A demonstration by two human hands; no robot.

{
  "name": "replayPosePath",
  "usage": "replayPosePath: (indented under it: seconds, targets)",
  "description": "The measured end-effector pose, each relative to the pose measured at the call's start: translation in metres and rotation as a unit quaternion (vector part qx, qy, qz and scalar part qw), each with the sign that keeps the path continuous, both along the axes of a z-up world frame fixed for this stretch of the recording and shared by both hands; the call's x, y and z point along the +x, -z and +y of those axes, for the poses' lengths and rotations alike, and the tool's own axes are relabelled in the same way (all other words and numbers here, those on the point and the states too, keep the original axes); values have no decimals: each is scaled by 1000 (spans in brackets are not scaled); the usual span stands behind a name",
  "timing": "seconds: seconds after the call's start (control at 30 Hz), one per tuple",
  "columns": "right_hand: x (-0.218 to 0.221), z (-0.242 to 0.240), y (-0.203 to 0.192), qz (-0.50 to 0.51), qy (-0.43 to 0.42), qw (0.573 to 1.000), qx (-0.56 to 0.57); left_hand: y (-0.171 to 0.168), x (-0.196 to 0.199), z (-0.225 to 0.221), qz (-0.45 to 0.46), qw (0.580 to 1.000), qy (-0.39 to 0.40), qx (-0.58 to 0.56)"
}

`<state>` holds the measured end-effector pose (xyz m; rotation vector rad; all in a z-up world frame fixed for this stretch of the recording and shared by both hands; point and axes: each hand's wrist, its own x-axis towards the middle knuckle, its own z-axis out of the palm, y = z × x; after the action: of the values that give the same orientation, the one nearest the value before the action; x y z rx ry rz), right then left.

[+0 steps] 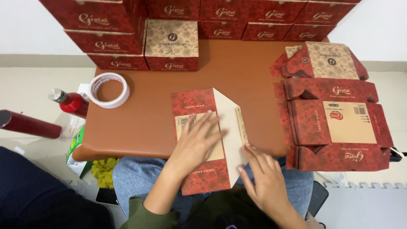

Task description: Assembling cardboard boxes by folding flat templates and tucking in flaps.

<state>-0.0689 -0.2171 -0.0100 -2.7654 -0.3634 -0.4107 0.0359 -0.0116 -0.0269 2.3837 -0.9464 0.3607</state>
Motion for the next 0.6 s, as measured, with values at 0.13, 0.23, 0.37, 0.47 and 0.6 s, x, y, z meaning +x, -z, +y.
replayPosePath:
  seconds: [0.13,0.23,0.37,0.47,0.6]
  targets:
    - [22,-6,8,-38,32,996,67,-24,-5,-2,-8,996,73,-55]
    - [31,-10,7,-57,53,990,121,-39,-6,1,-36,996,74,-39]
    - [33,-19,-2,-41,112,972,204,-54,-9,15,-50,995,40,-73]
    - [37,-29,-19,-115,126,960,221,-54,-16,29,-36,991,8,-129]
    - [38,-34,-46,-233,151,930,240,-51,-28,54,109,973,-33,-202]
